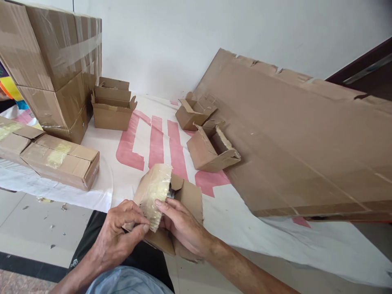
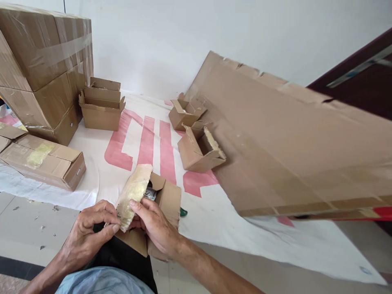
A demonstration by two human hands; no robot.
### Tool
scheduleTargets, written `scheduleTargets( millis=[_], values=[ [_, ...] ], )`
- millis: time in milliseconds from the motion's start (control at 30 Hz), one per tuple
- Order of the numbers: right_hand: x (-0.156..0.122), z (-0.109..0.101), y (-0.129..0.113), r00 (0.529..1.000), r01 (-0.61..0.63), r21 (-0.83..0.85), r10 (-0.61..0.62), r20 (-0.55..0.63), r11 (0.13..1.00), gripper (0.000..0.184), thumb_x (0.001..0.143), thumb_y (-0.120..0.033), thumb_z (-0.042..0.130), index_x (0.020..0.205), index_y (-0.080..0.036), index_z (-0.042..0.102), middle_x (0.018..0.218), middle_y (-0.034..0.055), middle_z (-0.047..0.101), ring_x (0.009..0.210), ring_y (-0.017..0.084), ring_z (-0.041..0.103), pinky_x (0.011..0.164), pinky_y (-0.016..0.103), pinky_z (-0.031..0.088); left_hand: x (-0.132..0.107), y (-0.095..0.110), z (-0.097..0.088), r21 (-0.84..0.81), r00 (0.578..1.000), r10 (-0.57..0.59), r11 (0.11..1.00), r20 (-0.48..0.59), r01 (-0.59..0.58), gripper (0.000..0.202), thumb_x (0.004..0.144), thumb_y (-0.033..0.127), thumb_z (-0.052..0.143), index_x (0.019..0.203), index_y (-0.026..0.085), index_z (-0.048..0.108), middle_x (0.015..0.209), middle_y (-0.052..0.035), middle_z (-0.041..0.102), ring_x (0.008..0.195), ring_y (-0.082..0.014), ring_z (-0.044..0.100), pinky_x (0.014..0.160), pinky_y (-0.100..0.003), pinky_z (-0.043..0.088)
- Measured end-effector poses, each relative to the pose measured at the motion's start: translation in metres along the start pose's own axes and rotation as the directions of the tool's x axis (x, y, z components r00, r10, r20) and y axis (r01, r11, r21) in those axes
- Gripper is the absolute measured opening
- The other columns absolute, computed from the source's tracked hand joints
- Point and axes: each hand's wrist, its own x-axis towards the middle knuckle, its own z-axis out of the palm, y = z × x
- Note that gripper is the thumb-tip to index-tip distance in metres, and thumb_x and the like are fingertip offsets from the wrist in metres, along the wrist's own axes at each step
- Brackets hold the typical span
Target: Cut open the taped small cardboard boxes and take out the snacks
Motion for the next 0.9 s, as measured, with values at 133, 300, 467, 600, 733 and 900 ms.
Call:
scheduleTargets(
  millis=[133, 300, 467, 600, 733, 900],
  values=[
    [0.001, -0.002, 0.005, 1.0, 0.012, -0.068, -0.012, 0.0, 0.998, 0.05, 0.081, -0.067, 0.08, 0.094, -0.019, 0.07, 0.081, 0.0031, 0.076, 0.076, 0.021, 0.074, 0.072, 0.035, 0.058, 0.012, 0.003, -0.01, -0.092, 0.992, -0.088, 0.991, 0.086, 0.096, 0.017, 0.094, 0.019, 0.069, 0.079, 0.019, 0.077, 0.08, -0.0048, 0.069, 0.073, -0.0153, 0.064, 0.068, -0.027, 0.05],
    [-0.006, 0.0, -0.006, 0.987, 0.097, -0.154, -0.076, 0.142, 0.983, 0.049, 0.089, -0.065, 0.074, 0.105, -0.019, 0.067, 0.1, 0.0073, 0.075, 0.091, 0.022, 0.072, 0.083, 0.035, 0.057, 0.022, 0.009, -0.016, -0.074, 0.981, -0.102, 0.99, 0.167, 0.116, 0.015, 0.093, 0.018, 0.07, 0.081, 0.019, 0.079, 0.089, -0.0063, 0.071, 0.079, -0.0165, 0.068, 0.072, -0.027, 0.053],
    [-0.021, 0.01, -0.017, 0.979, 0.134, -0.202, -0.098, 0.181, 0.97, 0.057, 0.079, -0.05, 0.089, 0.119, -0.023, 0.059, 0.119, 0.0074, 0.071, 0.111, 0.024, 0.068, 0.098, 0.038, 0.054, 0.021, 0.012, -0.012, -0.054, 0.971, -0.142, 0.986, 0.192, 0.155, 0.013, 0.09, 0.014, 0.07, 0.082, 0.017, 0.078, 0.087, -0.0052, 0.072, 0.079, -0.0153, 0.068, 0.074, -0.026, 0.05],
    [-0.028, 0.014, -0.008, 0.989, 0.129, -0.207, -0.11, 0.104, 0.97, 0.069, 0.079, -0.039, 0.089, 0.135, -0.027, 0.052, 0.119, 0.0065, 0.071, 0.104, 0.022, 0.069, 0.093, 0.037, 0.057, 0.019, 0.01, -0.012, -0.068, 0.969, -0.132, 0.987, 0.211, 0.149, 0.014, 0.09, 0.011, 0.068, 0.082, 0.017, 0.078, 0.088, -0.0045, 0.072, 0.079, -0.0146, 0.068, 0.074, -0.026, 0.05],
    [-0.029, 0.015, -0.001, 0.989, 0.142, -0.254, -0.15, -0.011, 0.957, 0.074, 0.079, -0.033, 0.086, 0.143, -0.03, 0.049, 0.108, 0.0044, 0.074, 0.096, 0.021, 0.07, 0.09, 0.036, 0.057, 0.021, 0.01, -0.014, -0.089, 0.955, -0.149, 0.98, 0.255, 0.176, 0.014, 0.09, 0.011, 0.067, 0.082, 0.017, 0.077, 0.091, -0.0049, 0.072, 0.08, -0.0151, 0.068, 0.075, -0.026, 0.051],
    [-0.027, 0.009, -0.004, 0.978, 0.181, -0.121, -0.165, 0.129, 0.976, 0.061, 0.085, -0.05, 0.082, 0.135, -0.026, 0.056, 0.12, 0.0097, 0.073, 0.103, 0.024, 0.071, 0.093, 0.04, 0.058, 0.018, 0.01, -0.009, 0.027, 0.964, -0.067, 0.998, 0.257, 0.062, 0.017, 0.091, 0.009, 0.065, 0.084, 0.018, 0.078, 0.094, -0.0046, 0.07, 0.082, -0.0143, 0.067, 0.075, -0.025, 0.05]
  ],
)
